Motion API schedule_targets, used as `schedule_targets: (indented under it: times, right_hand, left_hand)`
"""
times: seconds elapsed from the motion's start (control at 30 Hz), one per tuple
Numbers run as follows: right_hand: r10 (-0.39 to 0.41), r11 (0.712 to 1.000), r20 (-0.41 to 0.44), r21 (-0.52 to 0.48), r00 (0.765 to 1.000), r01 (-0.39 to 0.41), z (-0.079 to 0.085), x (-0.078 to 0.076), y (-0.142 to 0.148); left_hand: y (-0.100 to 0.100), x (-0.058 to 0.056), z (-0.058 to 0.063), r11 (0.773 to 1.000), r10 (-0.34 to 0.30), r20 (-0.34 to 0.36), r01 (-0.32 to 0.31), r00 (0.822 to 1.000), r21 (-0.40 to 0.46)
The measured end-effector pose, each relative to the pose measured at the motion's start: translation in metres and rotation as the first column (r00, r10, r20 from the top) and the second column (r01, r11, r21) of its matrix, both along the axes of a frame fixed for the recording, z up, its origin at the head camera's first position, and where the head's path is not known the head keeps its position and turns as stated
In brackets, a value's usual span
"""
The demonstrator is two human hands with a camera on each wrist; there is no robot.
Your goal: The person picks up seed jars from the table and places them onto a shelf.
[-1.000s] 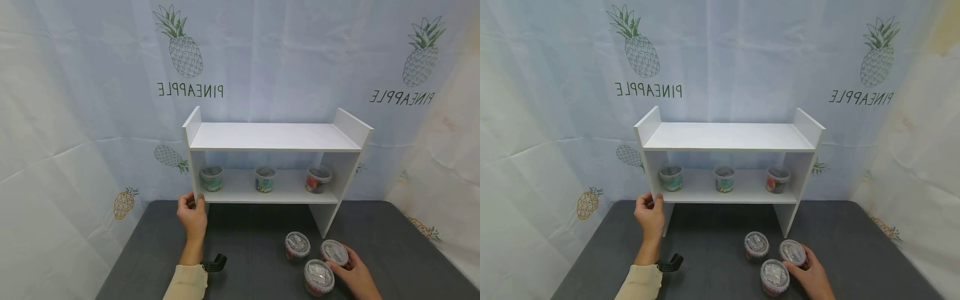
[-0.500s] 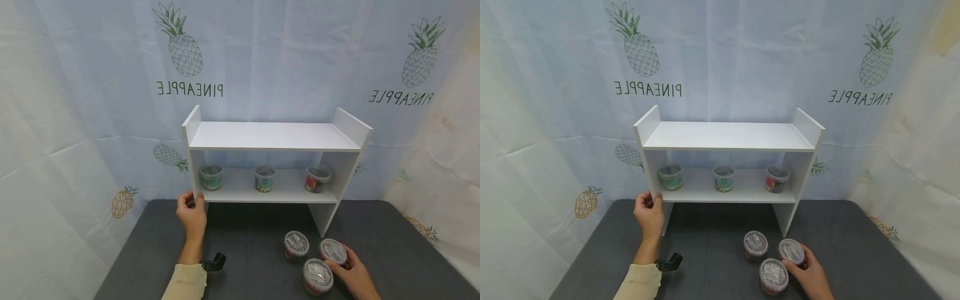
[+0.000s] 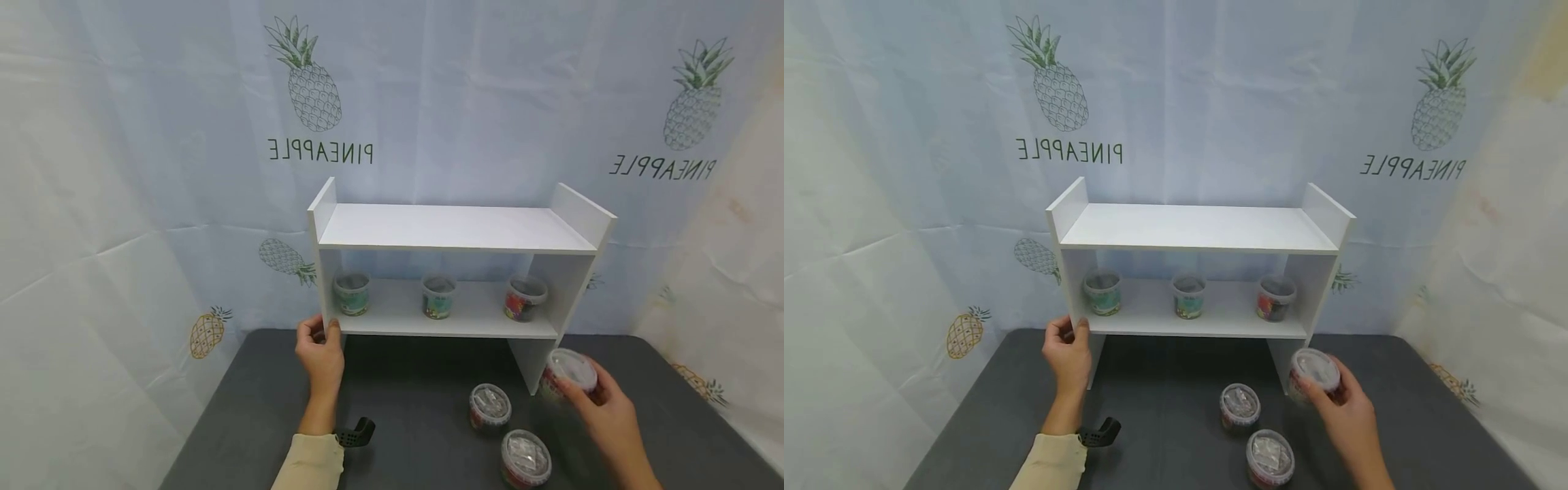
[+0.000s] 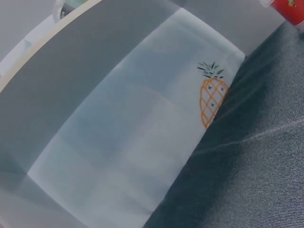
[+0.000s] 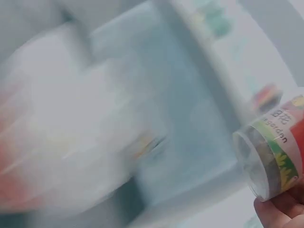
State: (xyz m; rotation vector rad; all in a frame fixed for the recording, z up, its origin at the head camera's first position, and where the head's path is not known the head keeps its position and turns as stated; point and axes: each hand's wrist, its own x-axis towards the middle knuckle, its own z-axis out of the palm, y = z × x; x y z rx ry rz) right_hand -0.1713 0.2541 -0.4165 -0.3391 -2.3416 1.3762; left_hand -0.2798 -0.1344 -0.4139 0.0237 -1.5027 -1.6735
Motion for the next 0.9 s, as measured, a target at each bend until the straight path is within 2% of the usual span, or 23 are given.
schedule_targets:
  times: [0.03,0.1,0.17,0.27,0.3,0.37,0.47,0.57,0.7,0.83,0.9]
  right_hand:
    - [0.005,1.000,-0.073,0.027,0.997,-0.003,0.014,0.000,-0.003]
    - [0.036,0.997,-0.211,0.069,0.977,-0.022,0.042,0.000,-0.010]
    - [0.094,0.994,-0.325,0.091,0.941,-0.067,0.072,0.000,-0.017]
    - [0.176,0.983,-0.443,0.118,0.879,-0.137,0.114,-0.004,-0.027]
    - [0.199,0.979,-0.469,0.124,0.861,-0.159,0.128,-0.006,-0.030]
    - [0.227,0.973,-0.494,0.152,0.839,-0.173,0.154,-0.013,-0.036]
    - [0.261,0.965,-0.484,0.159,0.835,-0.209,0.186,-0.028,-0.043]
    - [0.261,0.963,-0.384,0.166,0.886,-0.211,0.209,-0.046,-0.048]
    - [0.239,0.963,-0.178,0.173,0.954,-0.209,0.226,-0.072,-0.050]
    - [0.211,0.974,-0.054,0.100,0.976,-0.205,0.234,-0.097,-0.048]
    - [0.170,0.983,-0.013,0.078,0.985,-0.168,0.238,-0.106,-0.046]
  left_hand:
    - [0.000,0.000,0.000,1.000,-0.005,-0.001,0.005,1.000,0.002]
    - [0.000,0.001,0.001,1.000,-0.006,-0.005,0.006,1.000,0.003]
    - [0.000,0.001,0.001,1.000,-0.005,-0.008,0.005,1.000,0.001]
    - [0.000,0.001,0.001,1.000,-0.004,-0.013,0.004,1.000,-0.005]
    - [0.000,0.001,0.001,1.000,-0.005,-0.013,0.005,1.000,-0.005]
    - [-0.001,0.000,0.000,1.000,-0.005,-0.013,0.005,1.000,-0.005]
    - [-0.001,-0.001,-0.001,1.000,-0.008,-0.014,0.008,1.000,0.006]
    - [0.000,-0.001,-0.001,1.000,-0.005,-0.014,0.005,1.000,0.012]
    - [-0.001,0.001,0.000,1.000,-0.002,-0.004,0.002,1.000,0.016]
    - [-0.001,0.000,-0.001,1.000,-0.004,-0.002,0.004,1.000,0.002]
    - [-0.002,-0.006,-0.008,1.000,0.002,-0.005,-0.002,1.000,0.000]
